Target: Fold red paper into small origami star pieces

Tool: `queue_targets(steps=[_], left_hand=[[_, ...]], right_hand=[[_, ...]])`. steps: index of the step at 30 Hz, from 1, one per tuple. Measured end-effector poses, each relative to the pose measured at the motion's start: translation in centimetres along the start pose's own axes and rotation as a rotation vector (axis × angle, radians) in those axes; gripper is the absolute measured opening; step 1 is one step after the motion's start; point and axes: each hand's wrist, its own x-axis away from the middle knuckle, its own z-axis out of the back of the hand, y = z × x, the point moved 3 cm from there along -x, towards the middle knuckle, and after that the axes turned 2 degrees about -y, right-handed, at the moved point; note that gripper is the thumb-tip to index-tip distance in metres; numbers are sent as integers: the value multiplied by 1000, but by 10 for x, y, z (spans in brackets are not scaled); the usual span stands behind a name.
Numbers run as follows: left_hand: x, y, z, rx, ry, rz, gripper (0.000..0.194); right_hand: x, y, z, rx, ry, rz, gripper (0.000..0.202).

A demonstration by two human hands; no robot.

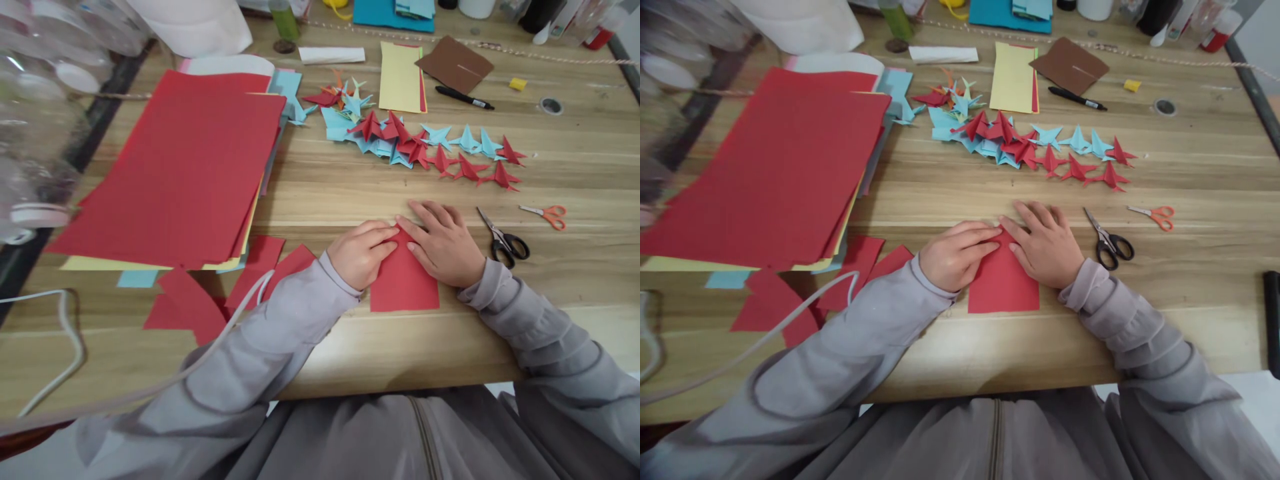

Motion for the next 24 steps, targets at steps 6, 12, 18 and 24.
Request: queue_targets(steps=[6,12,18,24], left_hand=[[0,0,-1,43,10,10,23],[0,0,-2,52,-19,29,23],[0,1,0,42,4,7,22],[0,0,0,41,-39,17,24]], right_hand=[[0,1,-1,-12,19,-9,52],[-1,1,0,-11,19,-14,51],[-1,0,1,4,4,-18,47],[-1,-1,2,3,-7,-13,48]])
